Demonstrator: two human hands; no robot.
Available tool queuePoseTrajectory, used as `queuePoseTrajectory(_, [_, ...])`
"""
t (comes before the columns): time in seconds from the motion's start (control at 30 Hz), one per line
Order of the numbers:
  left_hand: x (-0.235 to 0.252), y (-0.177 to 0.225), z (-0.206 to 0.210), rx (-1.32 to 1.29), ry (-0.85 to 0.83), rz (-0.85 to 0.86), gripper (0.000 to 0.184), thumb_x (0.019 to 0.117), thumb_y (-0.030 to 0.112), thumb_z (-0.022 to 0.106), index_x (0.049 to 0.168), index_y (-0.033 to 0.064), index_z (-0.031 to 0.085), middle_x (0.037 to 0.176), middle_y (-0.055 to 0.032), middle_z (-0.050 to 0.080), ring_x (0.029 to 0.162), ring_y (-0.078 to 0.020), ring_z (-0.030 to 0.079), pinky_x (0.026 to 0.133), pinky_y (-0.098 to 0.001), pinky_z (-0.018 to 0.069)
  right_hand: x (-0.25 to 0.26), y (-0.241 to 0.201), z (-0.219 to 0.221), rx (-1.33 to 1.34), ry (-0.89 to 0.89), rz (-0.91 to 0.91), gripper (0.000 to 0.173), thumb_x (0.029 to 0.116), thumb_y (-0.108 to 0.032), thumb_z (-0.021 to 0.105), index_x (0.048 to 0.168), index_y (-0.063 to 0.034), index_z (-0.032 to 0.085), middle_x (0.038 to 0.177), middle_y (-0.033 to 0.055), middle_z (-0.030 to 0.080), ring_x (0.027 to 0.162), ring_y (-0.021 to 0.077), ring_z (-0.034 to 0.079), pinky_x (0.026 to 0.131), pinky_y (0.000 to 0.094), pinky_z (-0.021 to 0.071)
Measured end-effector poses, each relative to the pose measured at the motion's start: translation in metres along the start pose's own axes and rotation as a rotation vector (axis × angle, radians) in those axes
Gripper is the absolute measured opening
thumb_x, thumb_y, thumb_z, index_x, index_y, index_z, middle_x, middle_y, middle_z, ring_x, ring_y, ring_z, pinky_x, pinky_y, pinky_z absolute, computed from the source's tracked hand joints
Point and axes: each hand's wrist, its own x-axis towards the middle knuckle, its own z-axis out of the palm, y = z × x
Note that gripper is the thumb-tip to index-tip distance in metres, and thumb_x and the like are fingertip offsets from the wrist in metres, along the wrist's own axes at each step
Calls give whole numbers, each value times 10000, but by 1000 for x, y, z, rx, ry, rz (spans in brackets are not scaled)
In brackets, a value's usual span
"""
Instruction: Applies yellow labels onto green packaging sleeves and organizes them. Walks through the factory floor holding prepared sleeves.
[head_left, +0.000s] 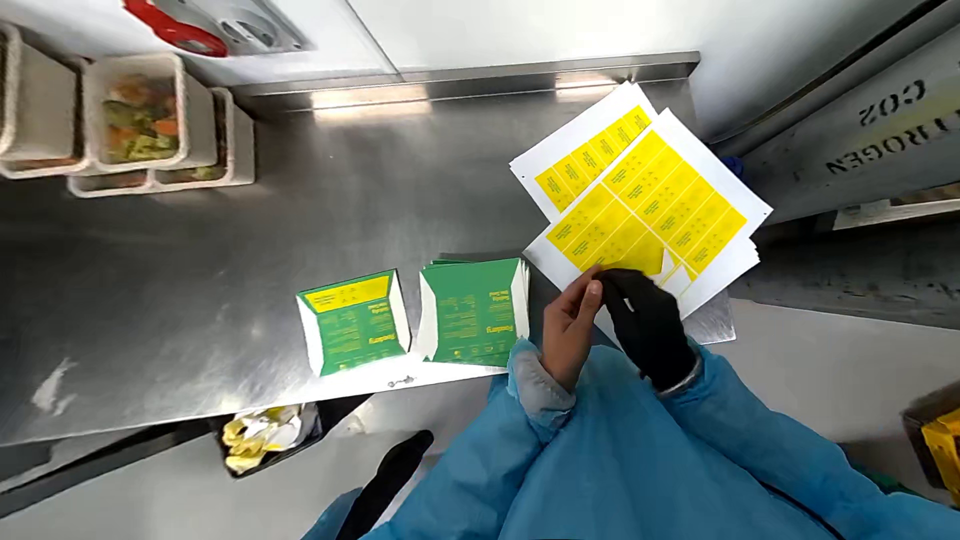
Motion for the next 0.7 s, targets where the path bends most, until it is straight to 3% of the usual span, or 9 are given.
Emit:
queuePoseTrajectory(0.1, [-9, -7, -29, -93, 333, -49, 322, 1047, 187, 600, 1331, 45, 651, 1244, -102, 706, 1070, -229, 710, 956, -425, 597, -2, -8, 18, 164, -166, -101, 301, 1032, -61, 519, 1246, -75, 729, 1248, 65, 724, 1115, 132, 702, 969, 330, 591])
queuePoseTrajectory(0.17, [-16, -4, -49, -148, 485, -45, 277, 1041, 132, 598, 1288, 26, 668, 1212, -115, 717, 1030, -244, 728, 931, -430, 612, -4, -13, 23, 74, -34, -100, 270, 1004, -76, 575, 1213, -107, 744, 1201, 40, 740, 1016, 118, 724, 856, 322, 622])
queuePoseTrajectory(0.23, [-22, -1, -67, -180, 565, -29, 253, 1043, 99, 584, 1259, -1, 669, 1190, -131, 714, 1019, -250, 728, 927, -435, 613, 2, -12, 28, -64, 54, 8, 319, 978, -272, 686, 1266, -138, 709, 1218, 58, 717, 985, 181, 711, 781, 396, 609])
queuePoseTrajectory(0.3, [-29, 2, -80, -179, 575, -27, 254, 1045, 94, 580, 1261, -8, 665, 1192, -136, 711, 1024, -253, 726, 932, -438, 612, 15, -7, 41, -93, -2, 177, 505, 908, -517, 722, 1254, -149, 716, 1219, 73, 714, 1016, 236, 700, 815, 473, 592])
queuePoseTrajectory(0.37, [-34, 6, -88, -177, 566, -36, 250, 1047, 94, 574, 1255, -8, 668, 1193, -143, 710, 1015, -258, 729, 925, -442, 614, 27, -7, 53, -44, -137, 343, 567, 883, -592, 714, 1199, -122, 737, 1144, 93, 735, 992, 256, 711, 859, 520, 578])
queuePoseTrajectory(0.5, [-41, 16, -103, -177, 546, -79, 268, 1061, 149, 563, 1273, 30, 676, 1198, -126, 717, 1035, -259, 730, 918, -436, 619, 32, -19, 76, 21, -81, 396, 276, 953, -353, 705, 983, -86, 766, 914, 63, 751, 805, 189, 716, 741, 456, 591])
queuePoseTrajectory(0.6, [-35, 13, -123, -46, 560, -45, 280, 1072, 180, 549, 1260, 29, 692, 1314, -96, 680, 1148, -255, 690, 966, -466, 602, 30, -32, 89, -19, -15, 330, 218, 946, -320, 707, 945, -109, 764, 915, 43, 739, 762, 166, 694, 686, 413, 583])
queuePoseTrajectory(0.67, [-31, 5, -144, 225, 571, 38, 274, 1060, 246, 571, 1240, 110, 727, 1440, -66, 575, 1291, -235, 585, 1012, -465, 573, 31, -37, 101, -7, 10, 302, 211, 939, -329, 718, 932, -125, 768, 944, 36, 735, 773, 152, 684, 681, 386, 580])
queuePoseTrajectory(0.7, [-27, 1, -156, 342, 612, 98, 251, 1046, 255, 595, 1209, 137, 745, 1394, -76, 578, 1271, -227, 573, 1000, -436, 564, 32, -40, 107, 2, 9, 303, 217, 936, -341, 726, 928, -130, 774, 957, 34, 739, 796, 153, 690, 695, 384, 587])
